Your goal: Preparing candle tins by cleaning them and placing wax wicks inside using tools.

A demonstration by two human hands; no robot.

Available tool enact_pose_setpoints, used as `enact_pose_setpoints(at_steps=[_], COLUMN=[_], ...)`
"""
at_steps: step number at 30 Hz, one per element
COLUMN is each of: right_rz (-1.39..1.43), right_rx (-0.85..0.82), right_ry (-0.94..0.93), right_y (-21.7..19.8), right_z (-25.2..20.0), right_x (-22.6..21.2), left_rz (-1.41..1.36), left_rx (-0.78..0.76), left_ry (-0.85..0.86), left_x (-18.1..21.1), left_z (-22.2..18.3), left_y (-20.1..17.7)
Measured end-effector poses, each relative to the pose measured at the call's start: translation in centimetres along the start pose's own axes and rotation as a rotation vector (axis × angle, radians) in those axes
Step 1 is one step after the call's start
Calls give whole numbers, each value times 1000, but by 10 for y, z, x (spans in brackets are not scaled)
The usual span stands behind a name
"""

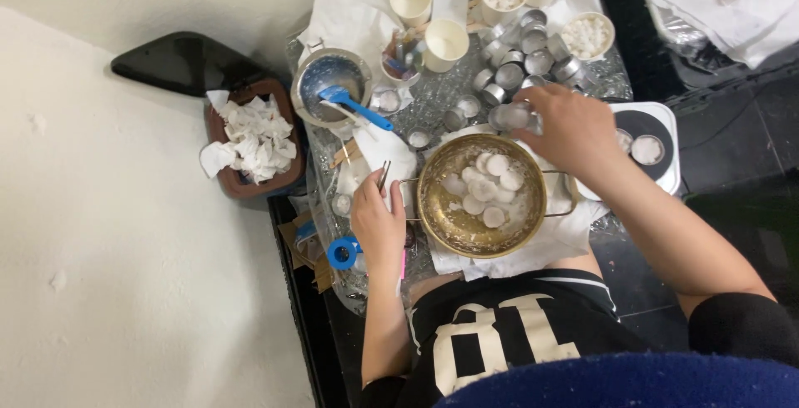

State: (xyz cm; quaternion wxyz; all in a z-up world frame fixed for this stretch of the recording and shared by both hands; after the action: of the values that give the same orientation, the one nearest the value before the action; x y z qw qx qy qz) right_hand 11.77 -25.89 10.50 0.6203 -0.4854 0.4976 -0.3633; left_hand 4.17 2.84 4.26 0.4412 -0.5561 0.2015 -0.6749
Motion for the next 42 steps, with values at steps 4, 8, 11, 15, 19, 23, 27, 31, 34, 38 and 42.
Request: enact_pose_setpoints(at_steps=[4, 8, 11, 15, 19, 23, 27, 31, 34, 38, 42], right_rz=[46, 12, -21, -160, -47, 237, 527, 649, 681, 565, 372], right_rx=[-179, -54, -104, -238, -200, 11, -32, -80, 32, -116, 101], right_ry=[-18, -250, -295, -234, -224, -192, 33, 55, 6, 189, -274], right_y=[30, 77, 110, 157, 105, 29, 10, 35, 32, 48, 52], right_z=[30, 67, 85, 96, 78, 31, -33, -77, -91, -73, 5], right_x=[-37, -65, -90, -96, -102, -78, -29, 0, -1, -7, -67], left_rz=[-68, -144, -176, -201, -189, -265, -371, -331, -303, -338, -362], left_rx=[31, 69, 93, 65, 65, 60, -52, -125, -201, -183, -116], left_ry=[-54, -86, -70, -79, -55, 15, 17, 69, 133, 173, 143], left_x=[-15, -28, -29, -28, -24, -18, -27, 0, 19, 36, 34], left_z=[-20, -39, -45, -46, -48, -54, -72, -68, -67, -65, -69], left_y=[-7, -8, -14, -21, -22, -16, 26, 41, 46, 36, 30])
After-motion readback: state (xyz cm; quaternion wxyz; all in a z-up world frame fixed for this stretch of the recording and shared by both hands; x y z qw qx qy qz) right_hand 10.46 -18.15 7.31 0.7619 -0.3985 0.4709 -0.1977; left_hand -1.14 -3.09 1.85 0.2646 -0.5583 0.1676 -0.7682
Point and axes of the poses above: each hand's wrist, its own z-axis towards the middle knuckle, its own y-axis out of the palm, x = y × z, the point moved 6 cm from there along z, towards the middle knuckle, and after that the axes turned 6 degrees about -y, right-handed, at the moved point
